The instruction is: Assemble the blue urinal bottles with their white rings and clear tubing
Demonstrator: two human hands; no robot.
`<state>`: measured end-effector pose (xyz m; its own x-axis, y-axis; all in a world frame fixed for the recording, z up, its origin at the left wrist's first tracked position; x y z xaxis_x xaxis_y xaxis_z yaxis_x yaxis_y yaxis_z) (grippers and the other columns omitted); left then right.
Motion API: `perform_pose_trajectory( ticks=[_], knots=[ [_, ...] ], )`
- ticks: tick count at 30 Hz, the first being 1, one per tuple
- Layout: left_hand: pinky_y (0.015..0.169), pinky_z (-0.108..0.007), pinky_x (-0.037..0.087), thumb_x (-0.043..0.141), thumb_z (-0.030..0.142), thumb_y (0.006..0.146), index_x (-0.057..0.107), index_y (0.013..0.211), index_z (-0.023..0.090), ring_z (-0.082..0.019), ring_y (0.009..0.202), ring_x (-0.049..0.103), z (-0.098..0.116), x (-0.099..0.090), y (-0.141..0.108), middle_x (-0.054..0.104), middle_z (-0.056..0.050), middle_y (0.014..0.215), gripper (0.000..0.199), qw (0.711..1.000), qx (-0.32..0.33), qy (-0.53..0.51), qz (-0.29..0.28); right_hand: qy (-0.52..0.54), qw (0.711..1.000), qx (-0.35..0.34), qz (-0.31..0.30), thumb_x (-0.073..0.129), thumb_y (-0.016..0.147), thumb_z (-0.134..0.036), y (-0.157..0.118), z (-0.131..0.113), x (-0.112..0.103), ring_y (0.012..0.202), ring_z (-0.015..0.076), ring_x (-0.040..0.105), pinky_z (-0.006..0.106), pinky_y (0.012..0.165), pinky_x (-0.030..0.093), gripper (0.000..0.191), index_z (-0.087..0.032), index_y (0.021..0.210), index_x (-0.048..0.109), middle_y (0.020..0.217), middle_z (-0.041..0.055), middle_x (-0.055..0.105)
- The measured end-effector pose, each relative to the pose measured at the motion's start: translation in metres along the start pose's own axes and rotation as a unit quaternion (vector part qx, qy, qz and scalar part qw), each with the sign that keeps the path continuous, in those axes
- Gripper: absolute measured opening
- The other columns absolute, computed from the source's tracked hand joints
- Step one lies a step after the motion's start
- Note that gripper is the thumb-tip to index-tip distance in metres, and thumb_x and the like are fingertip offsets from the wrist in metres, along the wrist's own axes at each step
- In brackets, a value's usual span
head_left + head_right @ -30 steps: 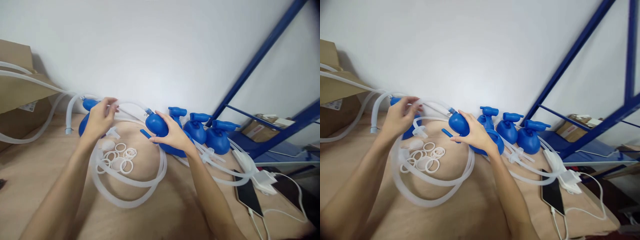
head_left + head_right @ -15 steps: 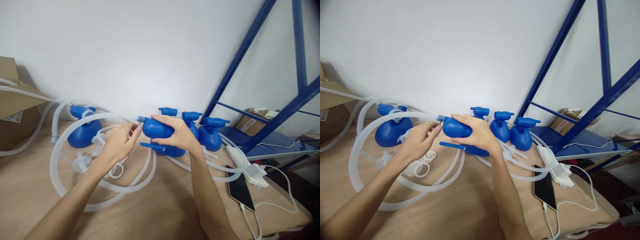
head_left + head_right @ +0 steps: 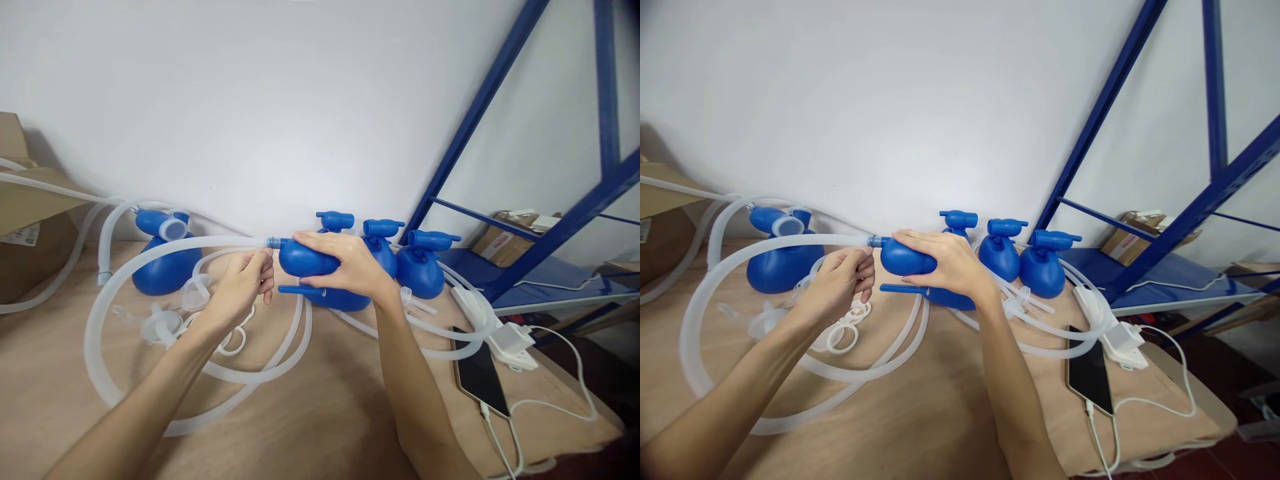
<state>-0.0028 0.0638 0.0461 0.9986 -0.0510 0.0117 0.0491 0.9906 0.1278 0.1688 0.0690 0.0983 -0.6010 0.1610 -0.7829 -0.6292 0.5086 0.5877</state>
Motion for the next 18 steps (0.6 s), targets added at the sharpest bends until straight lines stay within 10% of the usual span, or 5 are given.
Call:
perform_pose_trajectory(
  ticks=[18],
  knots=[
    [0.049,-0.024,0.048,0.047,0.036,0.089,0.041,0.064,0.023,-0.011,0.046,0.040,-0.027,-0.003,0.013,0.037,0.006,0.053,0.029,0.993,-0.036,-0.098,0.051,-0.101,0.994,0.027,-0.037,0.084,0.085,-0.040,0.002,-0.002,0.008,0.129,0.0323,0.069,0.047,0.106,0.058,0.067,-0.037,0.149,0.062,0.151,-0.0017,0.063]
  ],
)
Point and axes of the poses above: each hand's wrist, its own y-axis towards the middle knuckle, its own x-axis out of the palm, z = x × y, the point moved 7 cm from there along y, towards the middle knuckle
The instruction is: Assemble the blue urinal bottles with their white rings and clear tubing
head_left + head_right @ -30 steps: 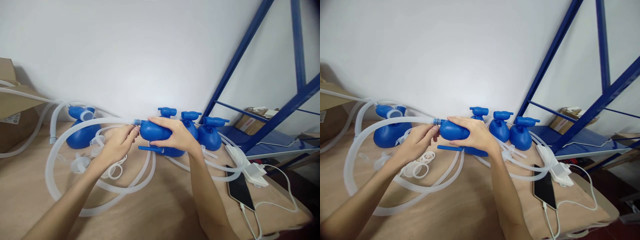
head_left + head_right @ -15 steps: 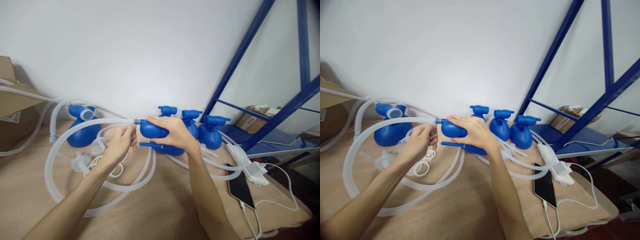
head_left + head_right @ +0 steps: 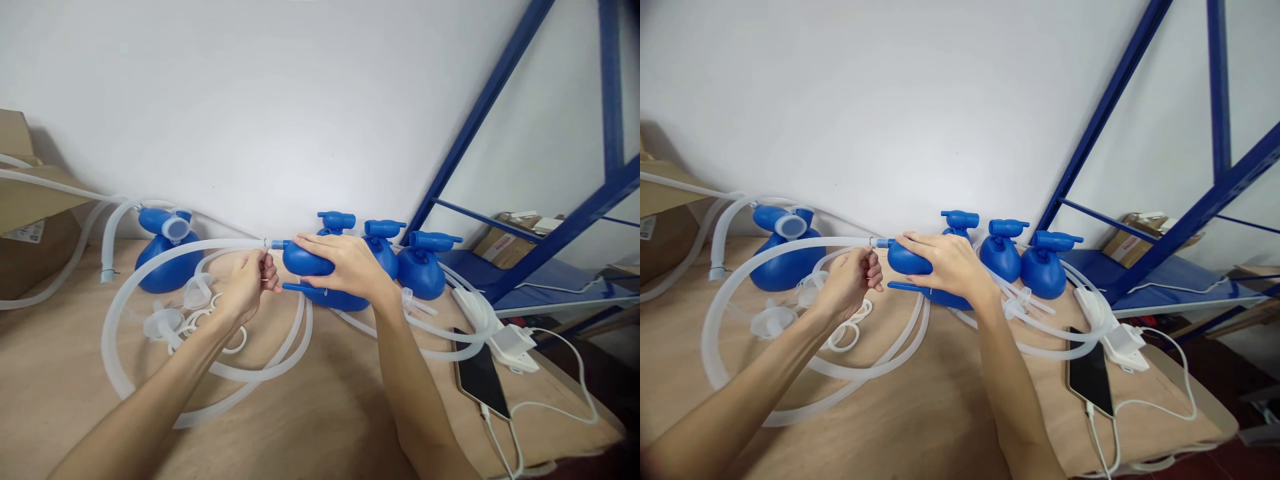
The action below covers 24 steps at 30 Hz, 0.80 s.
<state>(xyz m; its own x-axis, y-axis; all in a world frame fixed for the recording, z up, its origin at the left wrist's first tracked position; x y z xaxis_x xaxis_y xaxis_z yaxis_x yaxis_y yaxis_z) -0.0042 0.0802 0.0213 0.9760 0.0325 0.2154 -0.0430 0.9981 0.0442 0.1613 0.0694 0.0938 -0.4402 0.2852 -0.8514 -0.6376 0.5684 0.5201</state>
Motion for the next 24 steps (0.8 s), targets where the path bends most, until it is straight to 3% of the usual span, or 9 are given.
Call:
perform_pose_trajectory(
  ticks=[3,5,8,10,11,14,17,20,24],
  knots=[
    [0.056,-0.030,0.054,0.043,0.044,0.092,0.050,0.066,0.022,-0.014,0.049,0.048,0.002,-0.003,0.001,0.050,0.001,0.057,0.035,0.994,-0.046,0.072,-0.064,0.005,1.000,0.006,-0.002,0.084,0.085,-0.042,-0.003,0.005,-0.003,0.129,0.0325,0.070,0.047,0.107,0.057,0.067,-0.035,0.148,0.064,0.148,-0.0006,0.065],
    [0.061,-0.035,0.056,0.042,0.054,0.093,0.055,0.064,0.022,-0.018,0.054,0.055,0.013,-0.012,-0.001,0.057,-0.004,0.059,0.046,0.969,-0.022,0.233,-0.079,0.013,1.000,0.013,-0.006,0.084,0.084,-0.043,-0.005,0.007,-0.004,0.130,0.0327,0.069,0.047,0.108,0.057,0.067,-0.036,0.148,0.063,0.148,-0.0014,0.066],
    [0.072,-0.041,0.055,0.048,0.062,0.092,0.059,0.065,0.022,-0.027,0.067,0.064,0.052,-0.023,-0.012,0.061,-0.008,0.062,0.049,0.849,0.167,0.501,0.012,0.012,1.000,0.008,-0.022,0.085,0.084,-0.042,-0.004,0.005,-0.002,0.130,0.0333,0.069,0.048,0.109,0.056,0.070,-0.038,0.149,0.061,0.150,-0.0022,0.064],
    [0.088,-0.047,0.054,0.052,0.059,0.093,0.071,0.084,0.022,-0.034,0.091,0.069,0.071,-0.018,-0.025,0.072,-0.012,0.084,0.043,0.760,0.305,0.572,0.042,0.009,0.999,-0.015,-0.035,0.084,0.085,-0.041,-0.002,0.001,0.000,0.128,0.0327,0.070,0.047,0.107,0.056,0.071,-0.038,0.151,0.059,0.152,-0.0016,0.062],
    [0.097,-0.050,0.051,0.052,0.057,0.094,0.074,0.100,0.022,-0.037,0.107,0.068,0.075,-0.014,-0.031,0.076,-0.014,0.103,0.043,0.738,0.351,0.576,0.025,0.009,0.999,-0.030,-0.036,0.083,0.086,-0.041,-0.002,-0.002,0.000,0.128,0.0321,0.070,0.046,0.106,0.056,0.071,-0.037,0.152,0.058,0.153,-0.0013,0.062],
    [0.115,-0.050,0.042,0.048,0.059,0.099,0.064,0.140,0.021,-0.036,0.136,0.056,0.065,-0.006,-0.031,0.066,-0.015,0.144,0.058,0.737,0.357,0.564,-0.106,0.012,0.997,-0.073,-0.027,0.080,0.090,-0.042,-0.003,-0.010,-0.002,0.128,0.0305,0.070,0.043,0.106,0.055,0.068,-0.036,0.154,0.056,0.153,-0.0012,0.062],
    [0.108,-0.041,0.048,0.046,0.062,0.102,0.061,0.143,0.025,-0.031,0.128,0.064,0.049,-0.009,-0.021,0.067,-0.011,0.145,0.058,0.761,0.281,0.551,-0.198,0.019,0.994,-0.105,-0.028,0.079,0.090,-0.038,-0.006,-0.016,-0.002,0.126,0.0288,0.072,0.040,0.104,0.056,0.064,-0.034,0.151,0.060,0.152,0.0001,0.063],
    [0.089,-0.035,0.052,0.042,0.064,0.104,0.067,0.128,0.025,-0.028,0.109,0.072,0.044,-0.012,-0.014,0.074,-0.009,0.130,0.052,0.746,0.302,0.569,-0.172,0.038,0.992,-0.115,-0.019,0.080,0.089,-0.036,-0.010,-0.016,-0.005,0.124,0.0271,0.073,0.036,0.102,0.057,0.063,-0.030,0.149,0.063,0.148,0.0028,0.066],
    [0.069,-0.032,0.042,0.036,0.070,0.104,0.069,0.100,0.020,-0.026,0.081,0.071,0.033,-0.007,-0.012,0.077,-0.009,0.089,0.060,0.686,0.362,0.622,-0.103,0.093,0.991,-0.101,-0.009,0.086,0.080,-0.032,-0.015,-0.006,-0.009,0.125,0.0272,0.073,0.034,0.102,0.058,0.066,-0.028,0.143,0.068,0.143,0.0033,0.070]
  ],
)
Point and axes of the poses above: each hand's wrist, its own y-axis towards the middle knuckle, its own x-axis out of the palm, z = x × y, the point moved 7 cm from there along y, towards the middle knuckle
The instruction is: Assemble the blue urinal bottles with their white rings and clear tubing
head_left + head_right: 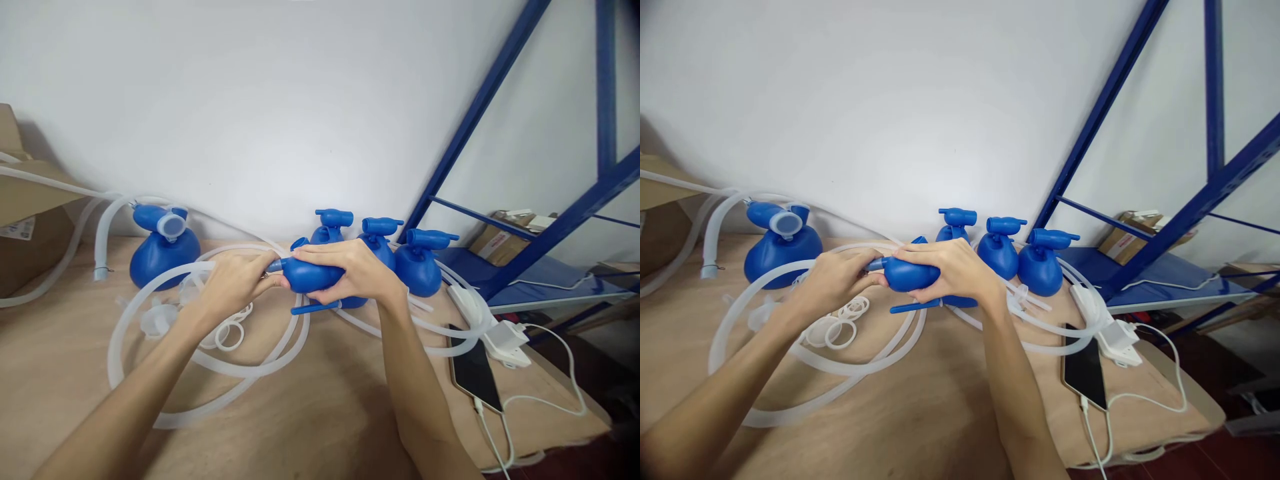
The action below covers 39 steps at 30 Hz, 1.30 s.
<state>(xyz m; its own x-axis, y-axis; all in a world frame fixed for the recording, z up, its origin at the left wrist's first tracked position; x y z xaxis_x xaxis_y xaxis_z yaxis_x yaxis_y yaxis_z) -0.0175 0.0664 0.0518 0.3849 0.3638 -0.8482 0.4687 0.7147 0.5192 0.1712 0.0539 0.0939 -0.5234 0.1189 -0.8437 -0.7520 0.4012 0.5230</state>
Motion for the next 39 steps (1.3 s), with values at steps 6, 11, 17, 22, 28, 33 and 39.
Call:
perform_pose_trajectory(
  ticks=[6,11,17,22,28,33,39],
  knots=[
    [0.058,-0.031,0.022,0.031,0.073,0.103,0.057,0.070,0.021,-0.020,0.058,0.058,0.010,0.014,-0.001,0.065,-0.006,0.062,0.067,0.998,-0.014,0.036,0.054,0.021,0.999,0.032,-0.008,0.091,0.073,-0.031,-0.005,0.008,-0.005,0.118,0.0278,0.076,0.035,0.100,0.059,0.066,-0.030,0.136,0.073,0.133,0.0001,0.076],
    [0.059,-0.030,0.026,0.047,0.076,0.095,0.051,0.060,0.021,-0.018,0.056,0.056,-0.010,0.005,-0.002,0.060,-0.004,0.055,0.065,0.988,-0.117,0.040,0.095,-0.016,0.996,0.090,-0.021,0.091,0.072,-0.028,-0.010,0.009,-0.017,0.112,0.0294,0.078,0.035,0.095,0.061,0.063,-0.032,0.133,0.075,0.129,0.0000,0.078],
    [0.061,-0.031,0.033,0.045,0.068,0.098,0.067,0.091,0.023,-0.027,0.073,0.069,-0.046,-0.006,0.002,0.071,-0.005,0.069,0.050,0.981,-0.174,0.084,0.007,0.024,0.992,0.117,0.033,0.086,0.083,-0.043,-0.020,0.013,-0.038,0.130,0.0316,0.069,0.046,0.116,0.052,0.066,-0.030,0.145,0.066,0.143,0.0025,0.071],
    [0.082,-0.037,0.050,0.042,0.057,0.101,0.059,0.137,0.016,-0.034,0.107,0.071,-0.071,-0.031,-0.004,0.074,-0.016,0.122,0.057,0.975,-0.182,0.126,-0.007,0.005,0.983,0.179,0.043,0.081,0.088,-0.048,-0.026,0.031,-0.039,0.137,0.0339,0.063,0.054,0.120,0.047,0.068,-0.032,0.151,0.059,0.150,0.0027,0.065],
    [0.109,-0.053,0.048,0.039,0.044,0.097,0.031,0.162,0.004,-0.041,0.124,0.062,-0.107,-0.060,-0.020,0.064,-0.023,0.129,0.076,0.970,-0.191,0.148,-0.008,-0.003,0.977,0.210,0.040,0.075,0.093,-0.054,-0.027,0.044,-0.035,0.140,0.0358,0.060,0.057,0.121,0.044,0.069,-0.031,0.155,0.055,0.154,0.0040,0.062],
    [0.125,-0.056,0.033,0.041,0.042,0.094,0.050,0.152,0.000,-0.041,0.149,0.043,-0.129,-0.061,-0.024,0.047,-0.029,0.153,0.072,0.974,-0.203,0.074,0.061,-0.005,0.982,0.176,0.064,0.069,0.097,-0.055,-0.014,0.045,-0.026,0.144,0.0354,0.056,0.056,0.122,0.043,0.069,-0.032,0.159,0.049,0.158,0.0045,0.058],
    [0.109,-0.048,0.056,0.048,0.069,0.096,0.052,0.154,0.026,-0.033,0.137,0.060,-0.067,-0.052,-0.017,0.062,-0.011,0.152,0.073,0.959,-0.178,-0.220,-0.010,-0.028,0.997,0.066,0.033,0.074,0.093,-0.056,0.013,0.013,0.009,0.124,0.0302,0.068,0.043,0.104,0.059,0.064,-0.036,0.152,0.058,0.148,0.0059,0.062]
  ],
)
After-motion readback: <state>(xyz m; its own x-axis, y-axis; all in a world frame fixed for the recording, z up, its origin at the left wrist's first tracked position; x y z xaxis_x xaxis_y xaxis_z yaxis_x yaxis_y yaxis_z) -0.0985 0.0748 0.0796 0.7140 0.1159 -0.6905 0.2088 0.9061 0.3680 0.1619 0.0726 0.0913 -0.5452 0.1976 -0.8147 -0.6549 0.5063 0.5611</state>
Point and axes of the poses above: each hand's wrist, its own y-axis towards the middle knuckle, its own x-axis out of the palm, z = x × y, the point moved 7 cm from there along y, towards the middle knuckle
